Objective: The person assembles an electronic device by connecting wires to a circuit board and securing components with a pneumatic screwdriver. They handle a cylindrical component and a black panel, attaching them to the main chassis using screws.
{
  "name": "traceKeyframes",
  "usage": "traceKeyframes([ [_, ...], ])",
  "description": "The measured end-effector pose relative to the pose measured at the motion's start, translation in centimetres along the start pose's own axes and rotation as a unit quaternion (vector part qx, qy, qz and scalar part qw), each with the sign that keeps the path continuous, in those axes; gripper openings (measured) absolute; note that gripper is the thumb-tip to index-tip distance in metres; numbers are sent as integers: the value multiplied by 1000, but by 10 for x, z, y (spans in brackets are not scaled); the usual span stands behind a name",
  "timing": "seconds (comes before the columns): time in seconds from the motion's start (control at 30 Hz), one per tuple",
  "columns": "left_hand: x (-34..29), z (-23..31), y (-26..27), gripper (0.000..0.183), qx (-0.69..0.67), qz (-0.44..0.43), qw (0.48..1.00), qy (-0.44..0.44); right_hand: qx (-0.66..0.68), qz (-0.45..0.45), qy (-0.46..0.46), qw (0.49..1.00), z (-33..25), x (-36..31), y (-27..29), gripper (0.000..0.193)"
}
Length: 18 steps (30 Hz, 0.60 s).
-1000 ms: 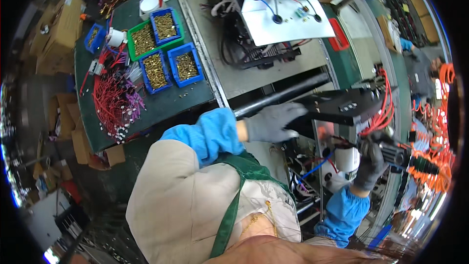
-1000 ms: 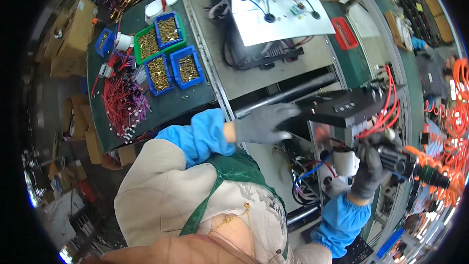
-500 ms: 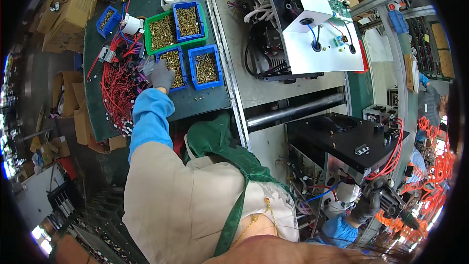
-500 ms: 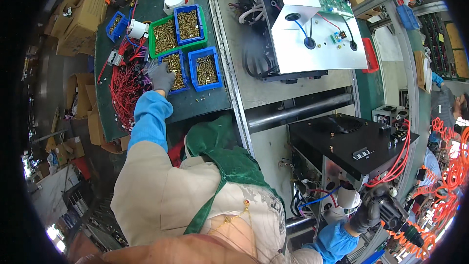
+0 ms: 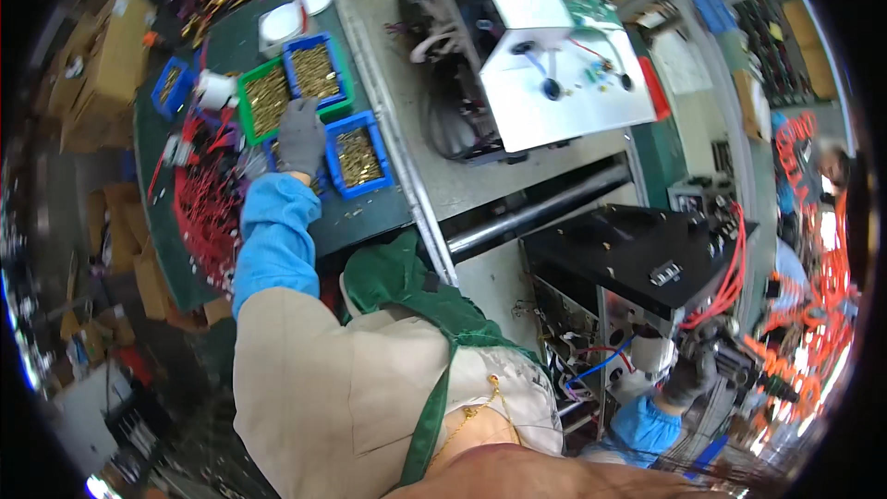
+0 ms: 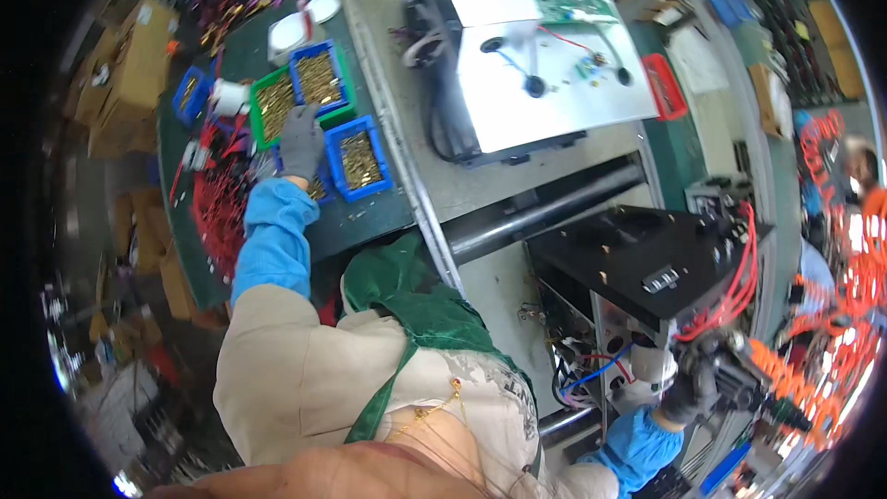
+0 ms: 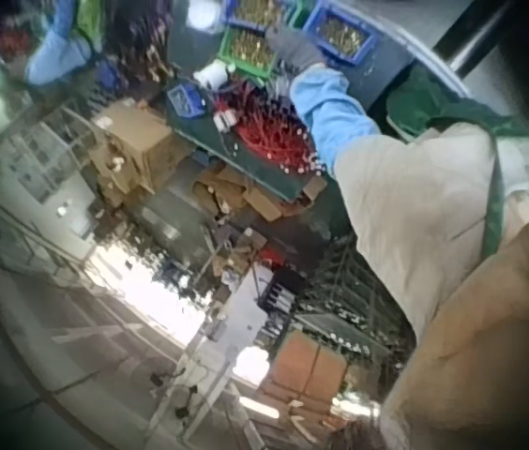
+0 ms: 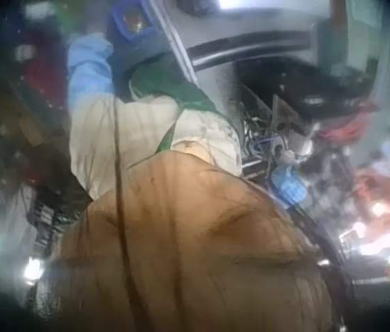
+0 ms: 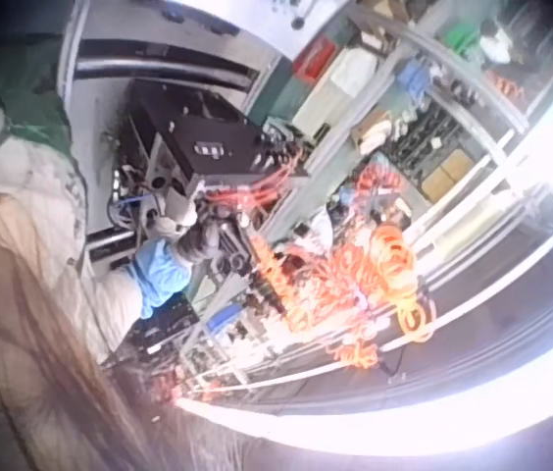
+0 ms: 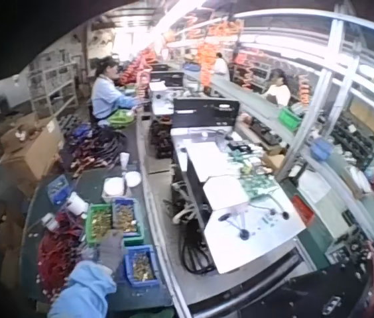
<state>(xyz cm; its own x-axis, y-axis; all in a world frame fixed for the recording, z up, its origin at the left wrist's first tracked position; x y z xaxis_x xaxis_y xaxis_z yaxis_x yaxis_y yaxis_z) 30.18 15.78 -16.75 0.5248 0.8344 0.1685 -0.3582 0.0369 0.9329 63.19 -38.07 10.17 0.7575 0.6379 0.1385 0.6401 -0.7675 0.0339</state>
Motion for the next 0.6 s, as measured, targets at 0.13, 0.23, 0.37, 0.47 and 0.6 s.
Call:
traceKeyframes([
  [0.13,71,-18,-55,17,133,-173,975,35,54,24,14,998,0,8,-2,48],
  [0.23,103,-25,-70,19,150,-262,934,193,26,28,23,999,-3,14,-2,52],
  [0.37,119,-36,-98,22,140,-279,938,150,31,50,39,998,3,8,4,56],
  [0.47,115,-27,-75,22,163,-279,942,95,14,47,42,998,-2,12,-4,54],
  [0.6,120,-41,-73,20,224,-274,935,12,30,42,19,998,-1,9,5,54],
])
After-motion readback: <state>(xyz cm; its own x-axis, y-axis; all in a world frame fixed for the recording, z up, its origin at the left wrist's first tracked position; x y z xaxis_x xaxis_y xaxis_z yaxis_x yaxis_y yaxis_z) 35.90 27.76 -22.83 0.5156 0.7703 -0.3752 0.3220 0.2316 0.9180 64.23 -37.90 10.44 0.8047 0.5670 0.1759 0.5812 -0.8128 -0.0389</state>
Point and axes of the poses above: each hand's wrist, its own x-axis towards the middle knuckle, its own y-axis out of the back of the hand, z = x × y, the point moved 5 cm from there along x, towards the middle knuckle, and after that the axes turned 10 degrees about -z, right-handed, at the moved point
